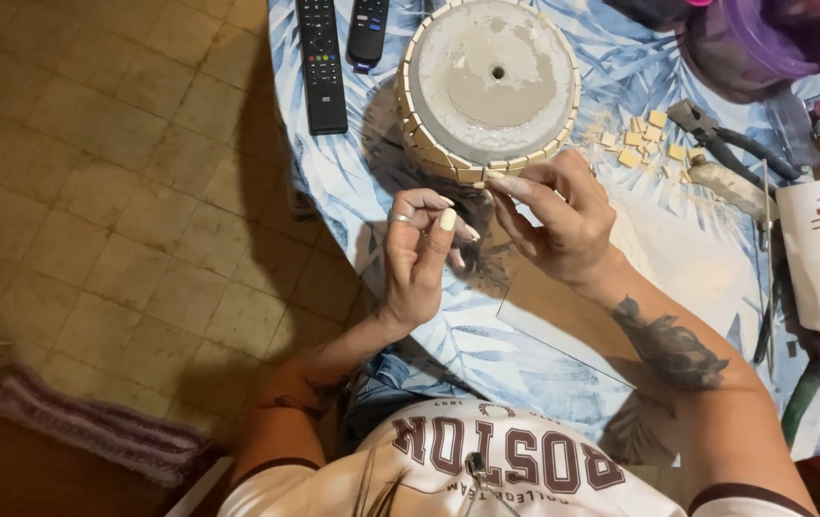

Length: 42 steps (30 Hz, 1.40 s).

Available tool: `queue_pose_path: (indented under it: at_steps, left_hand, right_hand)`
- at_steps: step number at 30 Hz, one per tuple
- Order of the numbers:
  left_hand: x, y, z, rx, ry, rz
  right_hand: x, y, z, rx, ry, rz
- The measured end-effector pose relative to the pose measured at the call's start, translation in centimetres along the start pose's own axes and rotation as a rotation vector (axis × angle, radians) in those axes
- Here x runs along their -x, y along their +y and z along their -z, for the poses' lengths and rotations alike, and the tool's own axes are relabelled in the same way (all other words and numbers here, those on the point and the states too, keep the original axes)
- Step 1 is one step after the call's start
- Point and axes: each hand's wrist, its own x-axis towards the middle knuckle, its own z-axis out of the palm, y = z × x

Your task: Gluing small wooden mosaic tiles onto the rim of a cylindrical pot to create a decorative pattern

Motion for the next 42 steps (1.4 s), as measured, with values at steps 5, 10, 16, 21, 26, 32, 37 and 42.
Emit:
queue_pose_path:
  at_steps: [5,10,16,21,26,32,37,42]
  left_hand:
    - [0.0,0.0,0.2,-0.029,-0.024,-0.007]
    - [0.1,0.2,0.0,-0.033,-0.036,0.012]
    - [0.0,0.2,0.1,-0.047,-0.045,0.002]
    - [0.1,0.4,0.0,-0.046,-0.055,0.010]
    - [0.3,0.5,-0.8,-0.044,-0.076,0.019]
    - [0.4,1.1,-3.1,-0.111,-0.188,0.035]
    - [0.5,2.2,-5.7,-0.189,-0.290,0.055]
    - [1.0,2.0,-8.8,-0.501,-0.368,-0.144]
  right_hand:
    - [-0.1,0.4,-0.4,0.023,0.015,0.022]
    - [-0.1,0.9,-0.6,0.071,0.031,0.038]
    - [-0.2,0.9,-0.7,0.060,0.032,0.038]
    - [-0.2,0.8,-0.7,0.071,0.028,0.044]
    - [0.1,0.7,0.2,0.063,0.044,0.033]
    - [1.7,0.1,3.2,0.026,0.062,-0.029]
    - [3.8,-0.5,7.1,-0.039,0.084,-0.127]
    - [6.4,-1.0,10.6,-0.008,0.113,-0.208]
